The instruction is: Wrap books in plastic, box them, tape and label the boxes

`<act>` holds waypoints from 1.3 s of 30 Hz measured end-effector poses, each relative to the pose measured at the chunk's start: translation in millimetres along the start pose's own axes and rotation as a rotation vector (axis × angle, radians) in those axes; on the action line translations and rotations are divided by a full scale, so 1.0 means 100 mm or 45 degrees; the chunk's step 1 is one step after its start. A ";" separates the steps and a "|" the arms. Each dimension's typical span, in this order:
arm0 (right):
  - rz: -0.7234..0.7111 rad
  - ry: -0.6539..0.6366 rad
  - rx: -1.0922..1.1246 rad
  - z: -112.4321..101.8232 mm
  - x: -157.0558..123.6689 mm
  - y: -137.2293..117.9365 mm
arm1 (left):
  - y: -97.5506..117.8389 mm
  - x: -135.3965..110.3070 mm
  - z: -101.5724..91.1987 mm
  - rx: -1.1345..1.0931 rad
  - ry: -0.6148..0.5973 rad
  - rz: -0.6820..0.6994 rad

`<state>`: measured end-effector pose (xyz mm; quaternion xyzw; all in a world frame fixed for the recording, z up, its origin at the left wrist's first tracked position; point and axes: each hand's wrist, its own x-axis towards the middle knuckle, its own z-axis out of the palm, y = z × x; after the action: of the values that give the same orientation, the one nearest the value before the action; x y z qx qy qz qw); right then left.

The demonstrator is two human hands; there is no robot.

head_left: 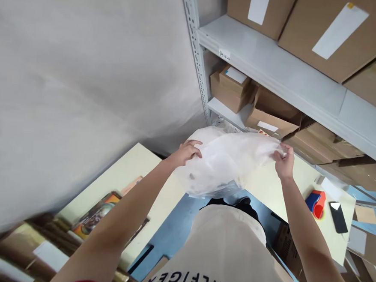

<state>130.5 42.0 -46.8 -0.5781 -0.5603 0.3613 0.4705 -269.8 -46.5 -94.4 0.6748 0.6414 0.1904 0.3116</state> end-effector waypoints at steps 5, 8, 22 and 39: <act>0.002 0.150 -0.105 -0.59 -0.20 0.07 | 0.36 0.28 0.01 -0.225 -0.326 -0.123; -0.003 0.278 -0.168 -1.02 -0.39 0.18 | 0.62 0.55 0.12 -0.383 -0.379 -0.152; 0.499 0.306 -0.689 -2.13 -1.66 1.58 | 1.80 1.41 1.44 0.516 -0.150 0.101; 0.160 0.084 -1.086 -2.55 -1.59 1.94 | 2.14 0.71 3.09 0.749 -0.685 0.208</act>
<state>413.2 -137.1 -172.8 -0.7652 -0.6076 0.1067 0.1842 100.4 -27.5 -188.4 0.8097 0.5081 -0.1605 0.2459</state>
